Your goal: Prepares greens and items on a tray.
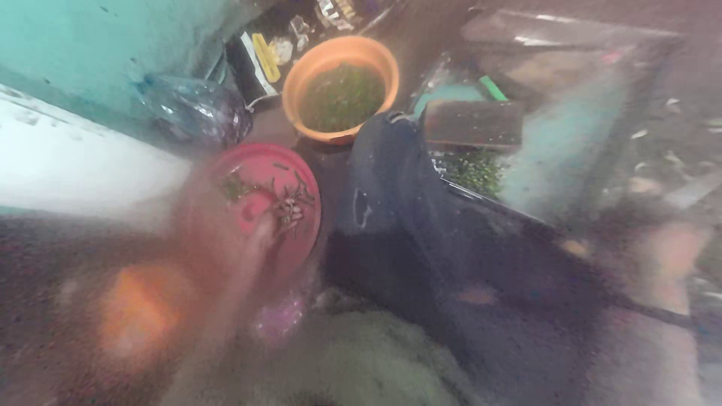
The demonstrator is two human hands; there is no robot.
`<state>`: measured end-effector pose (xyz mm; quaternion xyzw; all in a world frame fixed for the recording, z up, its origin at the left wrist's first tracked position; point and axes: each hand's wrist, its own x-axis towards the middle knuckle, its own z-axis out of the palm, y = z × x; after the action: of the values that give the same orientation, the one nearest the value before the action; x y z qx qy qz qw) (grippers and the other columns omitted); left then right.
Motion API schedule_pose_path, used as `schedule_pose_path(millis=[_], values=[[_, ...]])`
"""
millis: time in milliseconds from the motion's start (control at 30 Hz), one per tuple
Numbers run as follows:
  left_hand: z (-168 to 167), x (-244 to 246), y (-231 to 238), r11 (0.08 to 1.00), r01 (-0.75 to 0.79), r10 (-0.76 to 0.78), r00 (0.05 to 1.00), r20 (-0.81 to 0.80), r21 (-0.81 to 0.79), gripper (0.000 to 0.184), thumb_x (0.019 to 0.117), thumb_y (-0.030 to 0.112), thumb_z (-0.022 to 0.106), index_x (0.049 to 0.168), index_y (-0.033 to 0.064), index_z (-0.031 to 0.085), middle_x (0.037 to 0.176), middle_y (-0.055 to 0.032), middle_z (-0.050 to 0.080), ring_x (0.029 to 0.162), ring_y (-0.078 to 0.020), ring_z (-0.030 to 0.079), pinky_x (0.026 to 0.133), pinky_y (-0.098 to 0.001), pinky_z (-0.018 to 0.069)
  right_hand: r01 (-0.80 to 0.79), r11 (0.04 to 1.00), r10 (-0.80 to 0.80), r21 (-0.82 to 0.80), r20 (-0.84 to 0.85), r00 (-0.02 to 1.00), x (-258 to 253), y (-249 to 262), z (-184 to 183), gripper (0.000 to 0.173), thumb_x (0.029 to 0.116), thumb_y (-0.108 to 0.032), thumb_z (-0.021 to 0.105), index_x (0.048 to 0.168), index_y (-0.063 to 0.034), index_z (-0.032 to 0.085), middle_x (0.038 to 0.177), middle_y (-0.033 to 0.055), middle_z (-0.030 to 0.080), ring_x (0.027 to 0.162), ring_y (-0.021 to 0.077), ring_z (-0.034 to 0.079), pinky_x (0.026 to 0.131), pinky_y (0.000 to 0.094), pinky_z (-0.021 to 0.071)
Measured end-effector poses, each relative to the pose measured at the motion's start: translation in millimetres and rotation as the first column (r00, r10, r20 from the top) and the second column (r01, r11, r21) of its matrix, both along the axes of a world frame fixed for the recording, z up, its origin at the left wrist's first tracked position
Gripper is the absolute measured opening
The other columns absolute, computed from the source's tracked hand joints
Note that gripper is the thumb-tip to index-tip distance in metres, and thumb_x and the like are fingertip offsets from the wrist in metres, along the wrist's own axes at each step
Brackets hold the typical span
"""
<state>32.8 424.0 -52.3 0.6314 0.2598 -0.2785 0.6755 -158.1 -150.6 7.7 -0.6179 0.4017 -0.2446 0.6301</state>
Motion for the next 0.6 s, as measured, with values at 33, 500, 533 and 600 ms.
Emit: schedule_pose_path(millis=[33,500,533,600], values=[[2.7,0.4,-2.5,1.000,-0.014,0.014,1.000,0.006,-0.007,0.031,0.1081,0.009,0.045,0.137,0.0019,0.055,0.110,-0.0189,0.073,0.098,-0.0310,0.074,0.087,-0.0480,0.0626,-0.008,1.000,0.008,0.003,0.009,1.000,-0.2,0.1,0.6,0.015,0.1042,-0.031,0.060,0.116,-0.0225,0.065,0.078,-0.0138,0.059,0.062,-0.0010,0.054,0.058,0.0201,0.0510],[111.2,10.4,-101.2,0.994,0.041,-0.072,0.943,0.326,0.101,0.018,0.1102,0.006,0.040,0.111,0.0003,0.058,0.079,-0.0011,0.065,0.064,-0.0085,0.063,0.060,-0.0229,0.0571,0.099,0.993,-0.107,-0.058,-0.143,0.984,7.9,8.2,7.0,0.030,0.1047,-0.035,0.061,0.122,-0.0112,0.068,0.079,-0.0066,0.061,0.059,0.0017,0.053,0.058,0.0240,0.0504],[117.3,16.5,-112.0,0.985,0.110,-0.154,0.910,0.384,0.134,0.019,0.1099,0.005,0.040,0.112,0.0023,0.058,0.078,0.0013,0.064,0.062,-0.0061,0.062,0.058,-0.0203,0.0560,0.115,0.993,-0.116,-0.018,-0.102,0.988,8.6,9.7,7.1,0.028,0.1037,-0.035,0.063,0.120,-0.0129,0.069,0.075,-0.0074,0.060,0.055,0.0020,0.051,0.053,0.0236,0.0490],[123.0,33.7,-133.6,0.960,0.247,-0.281,0.813,0.509,0.135,0.018,0.1085,0.004,0.042,0.115,0.0024,0.059,0.081,0.0018,0.064,0.065,-0.0055,0.061,0.061,-0.0199,0.0541,0.123,0.992,-0.122,0.028,-0.044,0.992,8.6,10.1,5.5,0.022,0.1036,-0.034,0.063,0.114,-0.0146,0.068,0.067,-0.0083,0.054,0.050,0.0019,0.046,0.048,0.0223,0.0449]])
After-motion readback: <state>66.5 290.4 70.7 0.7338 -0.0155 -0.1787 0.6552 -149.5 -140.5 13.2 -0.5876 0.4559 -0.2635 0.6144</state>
